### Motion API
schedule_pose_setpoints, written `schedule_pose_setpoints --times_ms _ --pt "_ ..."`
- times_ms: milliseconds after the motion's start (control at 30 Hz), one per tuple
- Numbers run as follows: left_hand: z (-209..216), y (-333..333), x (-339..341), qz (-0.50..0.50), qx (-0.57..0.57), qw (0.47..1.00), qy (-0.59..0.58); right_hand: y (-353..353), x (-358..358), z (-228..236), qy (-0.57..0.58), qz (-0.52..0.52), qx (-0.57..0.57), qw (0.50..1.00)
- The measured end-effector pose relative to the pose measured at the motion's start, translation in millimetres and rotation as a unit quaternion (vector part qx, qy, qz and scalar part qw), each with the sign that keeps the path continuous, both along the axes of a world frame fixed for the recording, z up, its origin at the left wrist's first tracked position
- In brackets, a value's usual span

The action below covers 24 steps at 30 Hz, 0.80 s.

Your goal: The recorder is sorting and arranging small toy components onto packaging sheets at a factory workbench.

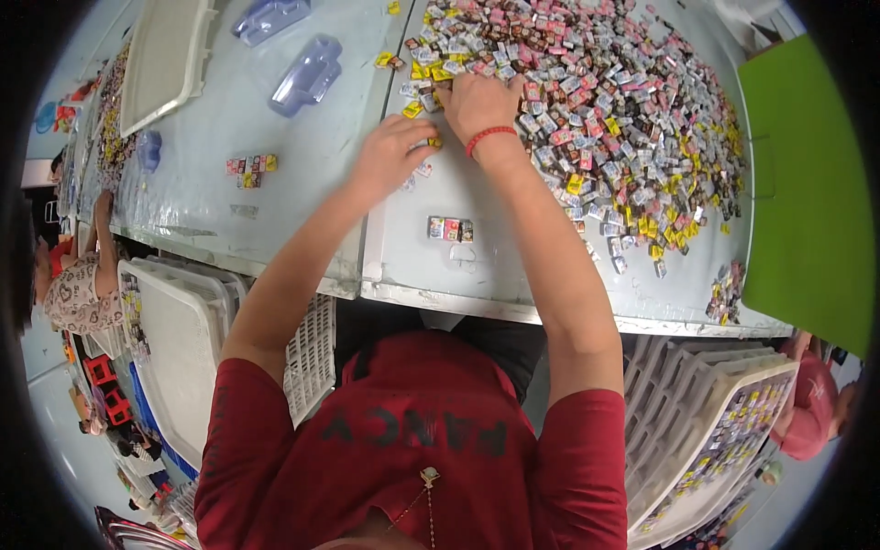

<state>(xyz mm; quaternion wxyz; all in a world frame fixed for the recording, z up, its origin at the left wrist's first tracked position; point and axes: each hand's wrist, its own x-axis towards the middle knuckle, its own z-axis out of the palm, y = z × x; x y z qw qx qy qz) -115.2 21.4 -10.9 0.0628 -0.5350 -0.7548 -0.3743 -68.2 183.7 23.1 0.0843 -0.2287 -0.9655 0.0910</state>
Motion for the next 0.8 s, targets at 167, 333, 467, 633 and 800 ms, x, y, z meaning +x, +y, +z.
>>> schedule_pose_setpoints --times_ms 167,333,467,633,800 --pt "4 -6 3 0.008 0.014 1.0 -0.011 7 11 -4 0.02 0.017 -0.104 0.994" --pt "2 -7 -1 0.016 0.023 0.999 -0.023 -2 4 11 0.008 -0.012 -0.074 0.997" --pt "2 -6 0 0.025 0.0 0.999 -0.039 -12 -14 19 -0.045 -0.039 0.016 0.998" --pt "1 -6 7 0.032 0.015 0.999 -0.025 -14 -14 8 -0.019 -0.029 0.064 0.997" --pt "4 1 -1 0.033 0.0 0.999 0.014 -4 -2 -1 0.118 0.018 0.107 0.987"
